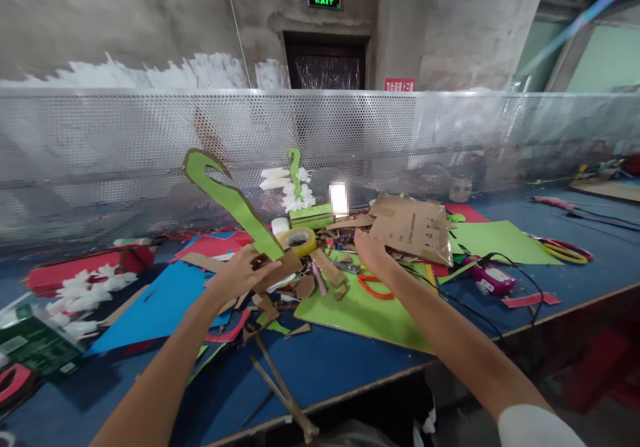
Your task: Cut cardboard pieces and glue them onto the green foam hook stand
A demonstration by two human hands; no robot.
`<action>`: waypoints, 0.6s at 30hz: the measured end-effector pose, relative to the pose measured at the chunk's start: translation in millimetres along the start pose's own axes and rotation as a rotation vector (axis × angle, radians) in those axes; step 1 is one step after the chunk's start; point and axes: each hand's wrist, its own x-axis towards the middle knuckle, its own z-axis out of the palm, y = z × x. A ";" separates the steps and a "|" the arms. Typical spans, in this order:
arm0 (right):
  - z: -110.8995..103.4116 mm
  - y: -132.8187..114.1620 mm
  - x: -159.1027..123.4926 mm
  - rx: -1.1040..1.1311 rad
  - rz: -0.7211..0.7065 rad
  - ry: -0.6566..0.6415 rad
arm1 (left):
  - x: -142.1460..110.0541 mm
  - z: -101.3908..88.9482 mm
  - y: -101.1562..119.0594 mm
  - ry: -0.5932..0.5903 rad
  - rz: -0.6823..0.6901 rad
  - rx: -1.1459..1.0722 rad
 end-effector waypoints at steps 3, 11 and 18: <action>2.2 0.9 1.3 -0.040 0.018 0.008 | -0.3 0.3 -0.6 -0.001 0.020 -0.034; 7.1 7.1 7.8 -0.072 0.022 0.015 | -0.3 2.4 -2.8 0.030 0.026 -0.006; -0.7 23.4 5.5 0.012 0.024 0.021 | 0.3 1.3 -2.5 0.025 0.040 -0.005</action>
